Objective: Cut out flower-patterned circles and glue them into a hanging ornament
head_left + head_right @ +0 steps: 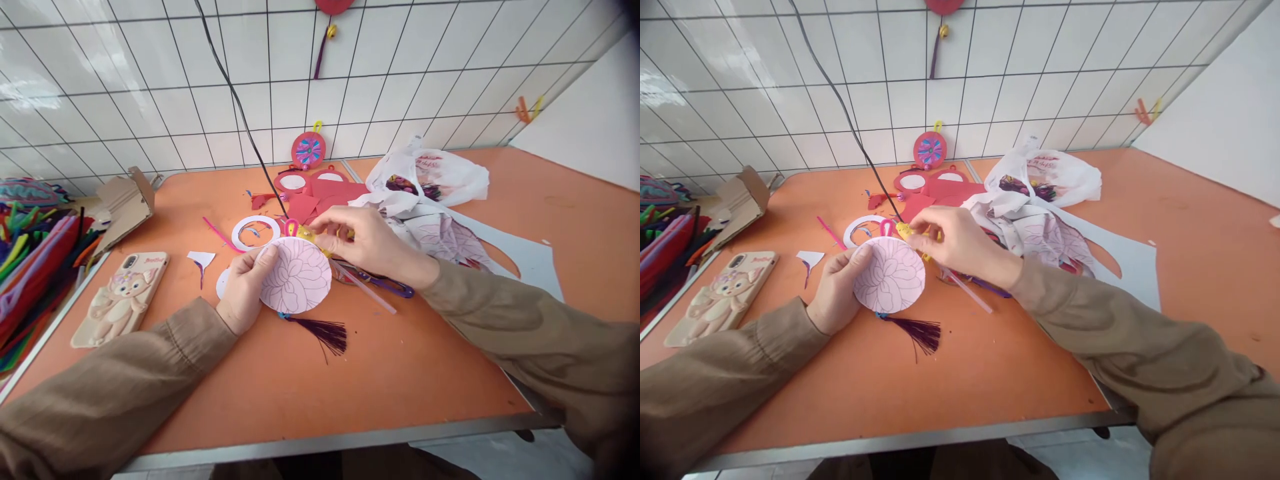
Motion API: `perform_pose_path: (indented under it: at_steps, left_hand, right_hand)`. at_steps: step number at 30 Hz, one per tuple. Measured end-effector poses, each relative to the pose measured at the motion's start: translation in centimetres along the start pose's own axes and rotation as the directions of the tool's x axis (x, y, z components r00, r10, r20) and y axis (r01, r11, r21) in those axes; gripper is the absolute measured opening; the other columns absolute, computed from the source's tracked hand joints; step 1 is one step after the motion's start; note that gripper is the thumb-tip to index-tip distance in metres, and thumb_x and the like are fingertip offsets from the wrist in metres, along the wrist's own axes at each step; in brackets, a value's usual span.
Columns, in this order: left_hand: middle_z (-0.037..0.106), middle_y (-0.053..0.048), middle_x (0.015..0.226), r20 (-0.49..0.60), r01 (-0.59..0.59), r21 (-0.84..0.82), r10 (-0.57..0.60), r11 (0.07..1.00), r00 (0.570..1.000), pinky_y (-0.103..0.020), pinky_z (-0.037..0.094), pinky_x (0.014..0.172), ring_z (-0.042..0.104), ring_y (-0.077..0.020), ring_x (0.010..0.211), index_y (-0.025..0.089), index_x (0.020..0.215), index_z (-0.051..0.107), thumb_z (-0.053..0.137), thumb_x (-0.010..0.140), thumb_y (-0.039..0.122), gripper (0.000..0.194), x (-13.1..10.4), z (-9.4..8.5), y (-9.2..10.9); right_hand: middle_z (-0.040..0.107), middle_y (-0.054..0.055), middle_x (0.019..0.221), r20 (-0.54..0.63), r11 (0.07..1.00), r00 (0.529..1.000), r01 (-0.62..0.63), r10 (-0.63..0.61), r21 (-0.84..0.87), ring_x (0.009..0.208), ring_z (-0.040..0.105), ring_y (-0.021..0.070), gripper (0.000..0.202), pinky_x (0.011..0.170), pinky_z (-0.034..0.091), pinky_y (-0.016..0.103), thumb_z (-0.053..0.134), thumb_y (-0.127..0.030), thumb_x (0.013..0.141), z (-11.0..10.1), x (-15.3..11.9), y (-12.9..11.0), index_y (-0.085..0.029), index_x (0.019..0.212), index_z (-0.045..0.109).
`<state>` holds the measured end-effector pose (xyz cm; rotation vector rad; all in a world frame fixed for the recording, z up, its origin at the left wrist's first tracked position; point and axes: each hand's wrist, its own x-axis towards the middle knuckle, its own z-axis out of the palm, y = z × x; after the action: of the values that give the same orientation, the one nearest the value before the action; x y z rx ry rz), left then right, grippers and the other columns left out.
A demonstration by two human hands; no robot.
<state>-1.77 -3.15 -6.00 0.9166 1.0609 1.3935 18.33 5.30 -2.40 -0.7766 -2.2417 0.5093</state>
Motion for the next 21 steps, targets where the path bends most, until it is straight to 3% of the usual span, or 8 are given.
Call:
perform_pose_path:
  at_steps: [3,6,10,13,16,21]
  left_hand:
    - [0.073,-0.005,0.066,0.033,-0.001,0.035,0.0,0.999,0.999,-0.033,0.056,0.059,0.074,-0.0305,0.08,0.021,0.069,0.073,0.081,0.07,0.058,0.038,-0.1,0.0,0.0]
    - [0.075,-0.007,0.072,0.096,0.006,0.009,-0.007,1.0,0.995,-0.035,0.058,0.063,0.075,-0.0319,0.084,0.02,0.075,0.076,0.081,0.069,0.06,0.04,-0.1,0.1,0.2]
    - [0.079,-0.009,0.084,0.15,0.011,-0.009,-0.01,1.0,0.989,-0.037,0.06,0.072,0.076,-0.031,0.087,0.018,0.085,0.079,0.086,0.068,0.043,0.031,0.2,0.1,0.0]
    - [0.08,-0.01,0.087,0.113,0.021,-0.014,-0.019,1.0,0.993,-0.036,0.06,0.073,0.076,-0.0275,0.082,0.016,0.089,0.08,0.088,0.066,0.032,0.028,0.4,0.0,-0.4]
    - [0.079,-0.01,0.083,0.053,0.033,-0.036,-0.031,0.999,0.998,-0.035,0.059,0.067,0.075,-0.0257,0.074,0.016,0.084,0.079,0.088,0.064,0.031,0.027,0.5,0.1,-0.4]
    - [0.078,-0.012,0.08,0.0,0.06,-0.114,-0.06,0.992,0.998,-0.038,0.061,0.071,0.076,-0.0293,0.078,0.013,0.08,0.077,0.088,0.061,0.03,0.028,0.5,0.4,0.1]
  right_hand:
    - [0.066,0.0,0.073,-0.02,0.995,0.999,-0.032,0.034,0.098,0.059,0.055,0.0133,0.016,0.056,0.043,0.029,0.073,-0.034,0.08,1.1,-0.7,-1.7,-0.022,0.079,0.064]
    - [0.057,-0.003,0.06,-0.037,0.983,0.994,-0.097,0.104,0.156,0.057,0.051,0.0124,0.02,0.055,0.04,0.028,0.073,-0.031,0.08,1.7,-0.9,-2.0,-0.021,0.069,0.059]
    - [0.053,-0.002,0.058,-0.078,0.946,0.978,-0.165,0.193,0.278,0.054,0.046,0.0117,0.028,0.051,0.037,0.028,0.073,-0.037,0.079,1.7,-0.6,-1.3,-0.021,0.064,0.055]
    - [0.048,-0.003,0.053,-0.03,0.909,0.973,-0.205,0.231,0.362,0.049,0.042,0.0105,0.037,0.047,0.033,0.028,0.072,-0.043,0.08,1.6,-0.4,-1.1,-0.021,0.059,0.05]
    - [0.049,-0.003,0.053,-0.018,0.928,0.976,-0.202,0.218,0.314,0.05,0.044,0.0113,0.035,0.048,0.034,0.028,0.069,-0.04,0.082,1.5,-0.5,-1.1,-0.021,0.059,0.05]
    - [0.061,-0.001,0.066,-0.154,0.973,0.969,-0.171,0.195,0.155,0.059,0.054,0.014,0.014,0.056,0.043,0.03,0.07,-0.025,0.076,1.6,-0.7,-1.3,-0.022,0.072,0.058]
